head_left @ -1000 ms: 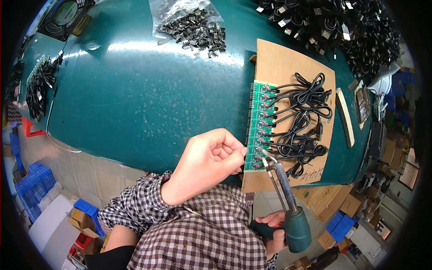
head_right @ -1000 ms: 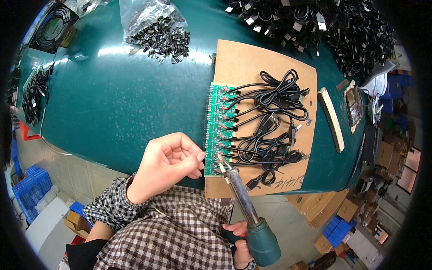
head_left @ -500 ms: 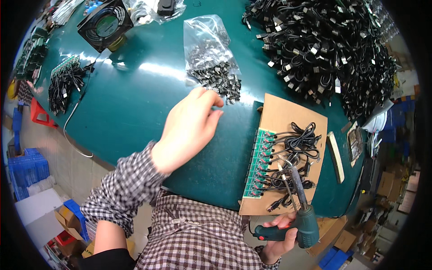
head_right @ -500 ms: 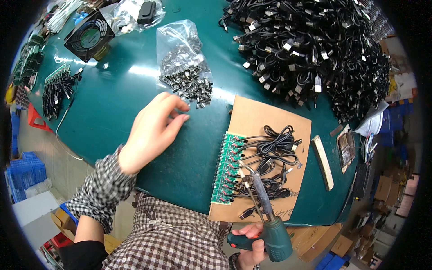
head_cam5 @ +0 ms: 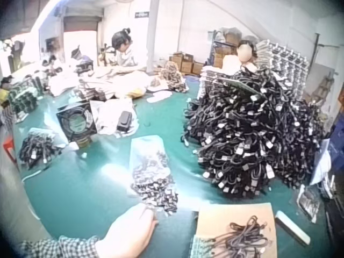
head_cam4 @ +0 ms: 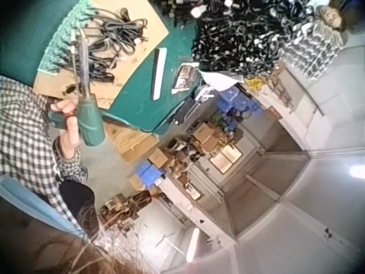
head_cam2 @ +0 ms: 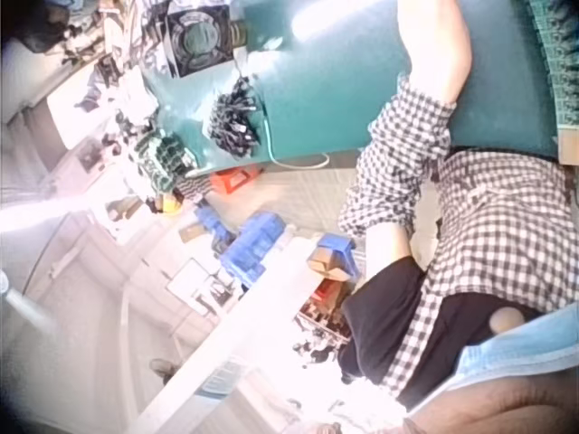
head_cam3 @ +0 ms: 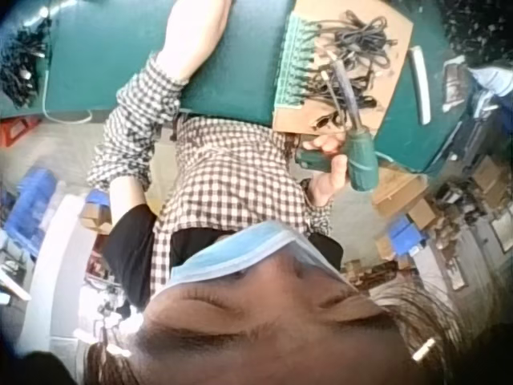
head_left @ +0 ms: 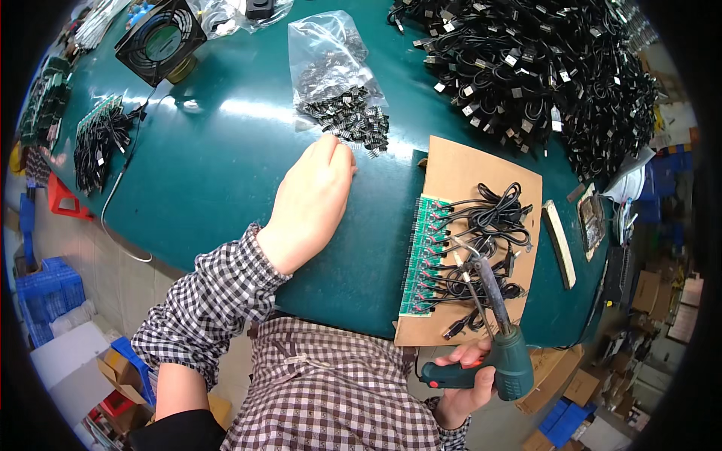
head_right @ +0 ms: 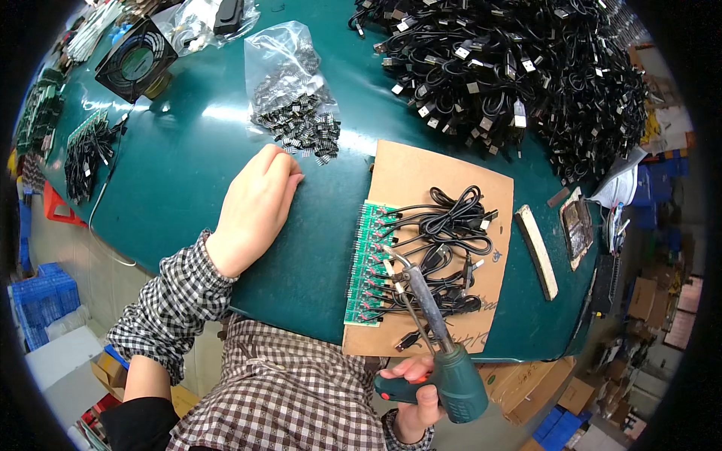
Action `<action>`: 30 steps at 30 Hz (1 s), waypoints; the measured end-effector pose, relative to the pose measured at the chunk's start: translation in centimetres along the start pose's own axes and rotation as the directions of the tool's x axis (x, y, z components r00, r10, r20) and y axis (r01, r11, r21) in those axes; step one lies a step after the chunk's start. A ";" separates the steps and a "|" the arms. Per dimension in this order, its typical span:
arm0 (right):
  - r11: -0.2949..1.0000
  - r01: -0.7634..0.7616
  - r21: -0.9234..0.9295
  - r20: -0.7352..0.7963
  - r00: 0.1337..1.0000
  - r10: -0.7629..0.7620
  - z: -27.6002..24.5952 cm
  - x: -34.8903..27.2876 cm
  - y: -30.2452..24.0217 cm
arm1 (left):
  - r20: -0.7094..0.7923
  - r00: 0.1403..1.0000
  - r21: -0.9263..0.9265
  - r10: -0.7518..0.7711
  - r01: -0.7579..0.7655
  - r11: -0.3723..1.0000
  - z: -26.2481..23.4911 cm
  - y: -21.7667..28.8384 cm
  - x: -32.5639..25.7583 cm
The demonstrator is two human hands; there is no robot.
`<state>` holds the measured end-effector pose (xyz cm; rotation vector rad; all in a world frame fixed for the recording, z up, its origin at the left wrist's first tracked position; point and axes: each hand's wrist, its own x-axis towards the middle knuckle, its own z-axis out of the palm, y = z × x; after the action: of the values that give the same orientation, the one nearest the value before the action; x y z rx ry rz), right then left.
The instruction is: The person places electronic components onto a circuit board and solders them using a soldering gun. After moving the finished board assembly aside, the person picks up another circuit board to solder components onto it.
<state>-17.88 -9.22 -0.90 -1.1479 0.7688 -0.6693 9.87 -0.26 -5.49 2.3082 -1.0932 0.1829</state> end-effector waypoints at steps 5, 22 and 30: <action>1.000 -0.023 0.016 0.006 1.000 0.023 -0.4 -0.5 0.1 | 0.101 0.982 -0.548 -0.160 0.190 0.815 -2.5 3.0 -2.2; 0.969 0.019 -0.247 0.087 0.996 0.002 4.0 1.7 -0.9 | -0.129 0.953 -0.654 0.276 -0.291 0.699 -2.2 10.0 -8.7; 0.936 0.110 -0.336 0.178 0.983 -0.052 3.8 0.8 -0.8 | 0.557 0.830 -0.807 -0.009 0.544 0.228 -4.3 10.1 -9.2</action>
<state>-14.35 -8.02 0.59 -1.5436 0.7148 -0.5092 -3.15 3.15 -0.77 1.2940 -0.5757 -0.9981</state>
